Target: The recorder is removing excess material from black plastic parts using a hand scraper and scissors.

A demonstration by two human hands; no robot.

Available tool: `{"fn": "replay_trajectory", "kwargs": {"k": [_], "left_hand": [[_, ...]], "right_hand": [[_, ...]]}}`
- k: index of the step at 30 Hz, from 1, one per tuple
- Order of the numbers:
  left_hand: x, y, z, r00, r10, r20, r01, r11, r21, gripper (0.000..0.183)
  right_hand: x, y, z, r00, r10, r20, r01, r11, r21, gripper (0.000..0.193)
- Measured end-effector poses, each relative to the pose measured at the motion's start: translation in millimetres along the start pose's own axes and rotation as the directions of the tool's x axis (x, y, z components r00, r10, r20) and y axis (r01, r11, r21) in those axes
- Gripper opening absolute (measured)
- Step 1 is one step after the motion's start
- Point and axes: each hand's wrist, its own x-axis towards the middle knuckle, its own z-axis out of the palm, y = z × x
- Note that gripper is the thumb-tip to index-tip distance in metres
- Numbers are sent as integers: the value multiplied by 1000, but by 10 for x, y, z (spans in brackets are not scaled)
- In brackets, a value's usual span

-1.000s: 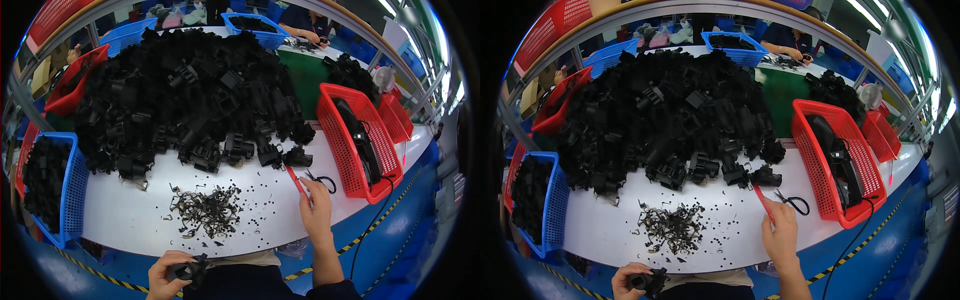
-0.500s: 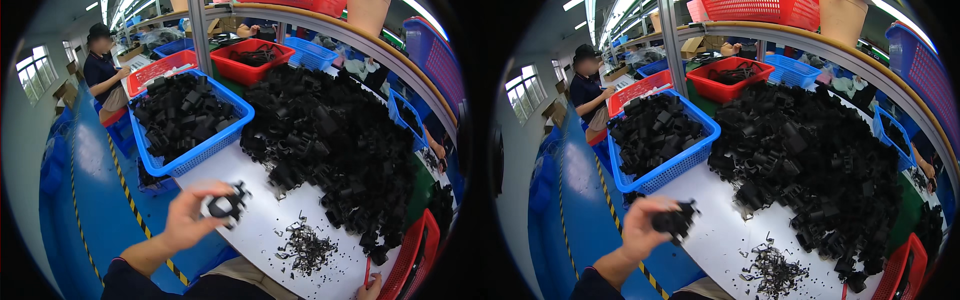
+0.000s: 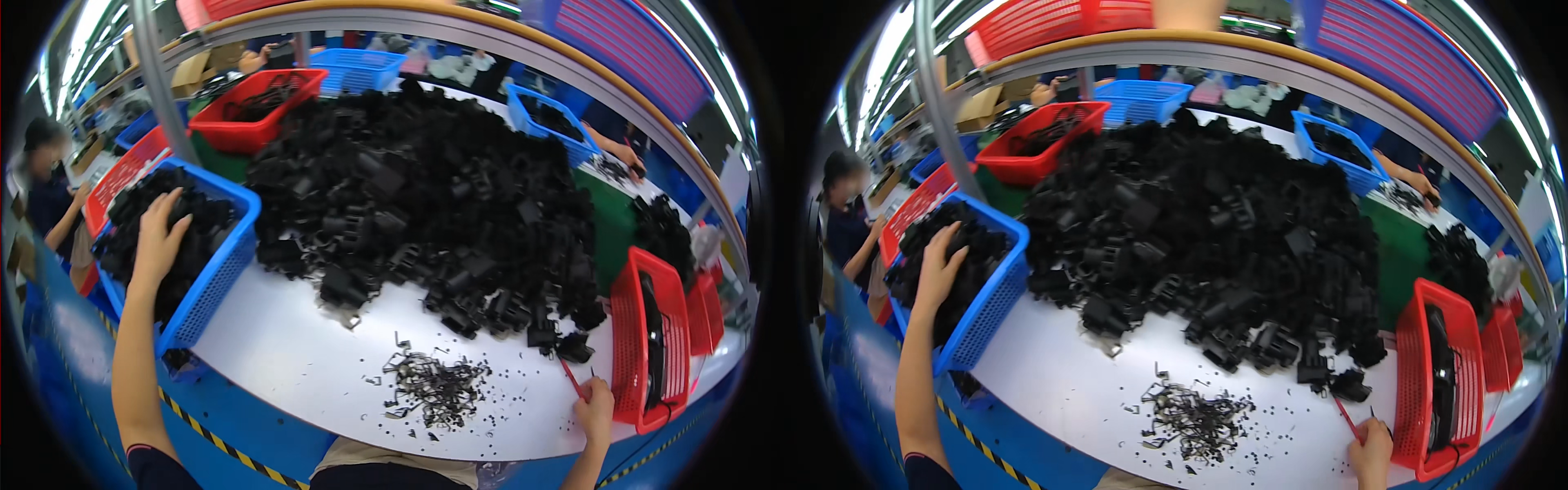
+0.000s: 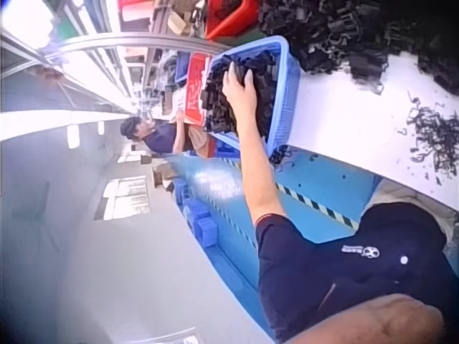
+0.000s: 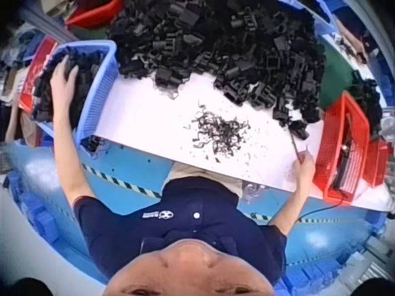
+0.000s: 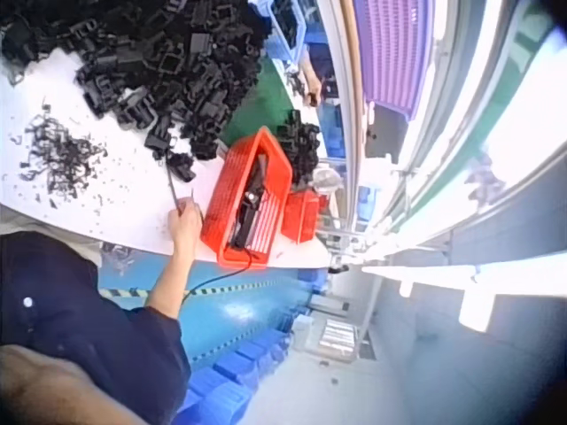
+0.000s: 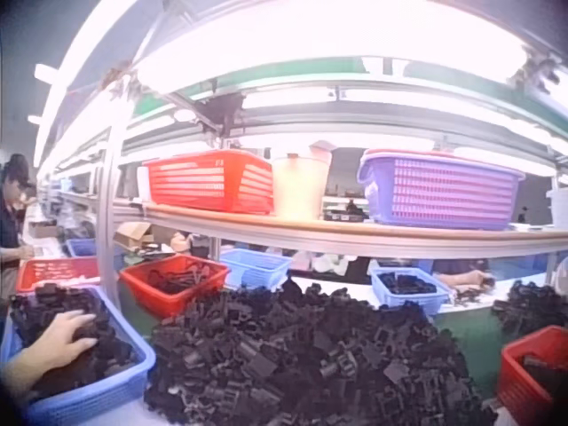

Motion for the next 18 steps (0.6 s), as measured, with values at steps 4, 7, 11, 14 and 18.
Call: {"fn": "replay_trajectory", "kwargs": {"k": [4,7,11,14,18], "left_hand": [[24,552,-305,966,75,-249,-83,996,-21,40],[-145,1107,-377,931,149,-334,-219,959,-182,32],[-458,1623,-287,883,375,-282,-427,891,-153,24],[-653,1861,149,919,349,-182,-390,869,-303,24],[-830,2122,867,997,-7,-80,-57,636,-770,26]], "right_hand": [[-10,-48,-88,988,141,59,-145,987,72,17],[-82,-55,-155,995,94,33,-96,995,41,16],[-106,-223,-307,996,12,84,-30,977,211,12],[-114,-312,-338,977,7,215,-120,845,520,10],[-47,-467,-249,981,-104,165,-100,460,882,11]]}}
